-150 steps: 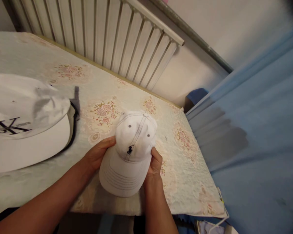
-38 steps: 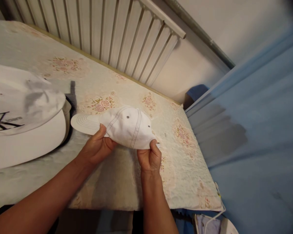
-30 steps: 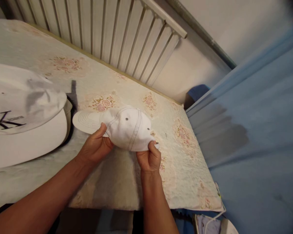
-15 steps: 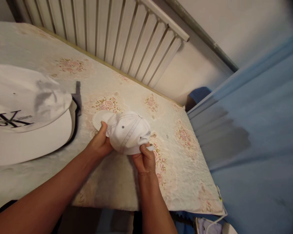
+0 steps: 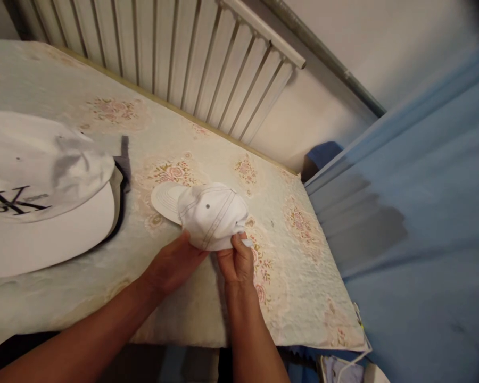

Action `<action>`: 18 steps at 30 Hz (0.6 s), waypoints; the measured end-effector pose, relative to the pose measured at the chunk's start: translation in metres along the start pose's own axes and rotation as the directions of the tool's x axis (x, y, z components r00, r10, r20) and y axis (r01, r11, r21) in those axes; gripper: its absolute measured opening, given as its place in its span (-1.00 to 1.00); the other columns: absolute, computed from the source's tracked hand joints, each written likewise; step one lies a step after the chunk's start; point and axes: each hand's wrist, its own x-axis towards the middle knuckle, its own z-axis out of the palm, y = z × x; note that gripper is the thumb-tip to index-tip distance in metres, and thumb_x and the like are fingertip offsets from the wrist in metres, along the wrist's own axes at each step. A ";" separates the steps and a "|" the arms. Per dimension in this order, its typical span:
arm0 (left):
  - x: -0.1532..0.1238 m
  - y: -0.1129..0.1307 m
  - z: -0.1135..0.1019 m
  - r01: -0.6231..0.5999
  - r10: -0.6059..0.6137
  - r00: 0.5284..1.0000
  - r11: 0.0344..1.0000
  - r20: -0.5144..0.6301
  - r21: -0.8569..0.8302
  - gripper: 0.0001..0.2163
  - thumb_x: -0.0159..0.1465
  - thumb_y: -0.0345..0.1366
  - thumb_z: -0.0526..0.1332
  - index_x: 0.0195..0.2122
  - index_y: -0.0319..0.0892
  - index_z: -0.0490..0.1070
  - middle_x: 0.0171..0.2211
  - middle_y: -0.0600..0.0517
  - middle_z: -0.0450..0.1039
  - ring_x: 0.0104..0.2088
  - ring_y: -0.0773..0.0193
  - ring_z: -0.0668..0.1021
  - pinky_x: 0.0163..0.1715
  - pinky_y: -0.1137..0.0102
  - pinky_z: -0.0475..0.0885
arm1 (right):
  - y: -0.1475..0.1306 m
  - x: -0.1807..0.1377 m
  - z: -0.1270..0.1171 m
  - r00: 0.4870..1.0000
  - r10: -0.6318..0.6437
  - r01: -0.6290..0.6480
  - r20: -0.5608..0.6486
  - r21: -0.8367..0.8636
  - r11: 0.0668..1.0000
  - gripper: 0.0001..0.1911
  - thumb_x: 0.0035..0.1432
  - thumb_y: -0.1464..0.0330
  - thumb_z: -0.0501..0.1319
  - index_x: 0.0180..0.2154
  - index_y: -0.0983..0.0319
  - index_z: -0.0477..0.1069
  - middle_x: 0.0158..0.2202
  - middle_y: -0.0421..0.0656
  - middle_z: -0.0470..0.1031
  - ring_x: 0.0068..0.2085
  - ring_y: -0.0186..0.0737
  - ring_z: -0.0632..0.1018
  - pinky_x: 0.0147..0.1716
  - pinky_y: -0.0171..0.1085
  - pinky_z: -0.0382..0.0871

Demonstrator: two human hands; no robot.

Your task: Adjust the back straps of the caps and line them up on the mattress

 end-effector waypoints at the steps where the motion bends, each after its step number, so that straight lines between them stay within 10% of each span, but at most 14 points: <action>1: 0.000 -0.001 0.000 0.004 -0.004 1.000 1.000 0.005 0.002 -0.66 0.38 -0.22 0.14 0.16 -0.05 0.44 0.11 0.02 0.52 0.27 0.08 0.38 0.18 0.21 0.37 | 0.000 0.001 0.000 1.000 -0.006 0.006 -0.002 0.014 1.000 -0.65 -0.01 0.39 0.38 -0.11 0.21 0.52 -0.09 -0.11 0.66 -0.05 -0.19 0.62 0.21 -0.06 0.34; 18: 0.013 0.021 -0.016 -0.081 0.068 0.989 0.992 -0.130 -0.095 -0.68 0.45 -0.32 0.06 0.16 -0.14 0.43 -0.04 0.01 0.62 -0.05 0.25 0.63 -0.04 0.43 0.53 | 0.005 -0.001 0.004 1.000 0.019 -0.017 -0.016 0.103 0.995 -0.70 0.00 0.47 0.37 -0.15 0.23 0.52 -0.21 -0.14 0.67 -0.14 -0.26 0.64 -0.02 -0.22 0.53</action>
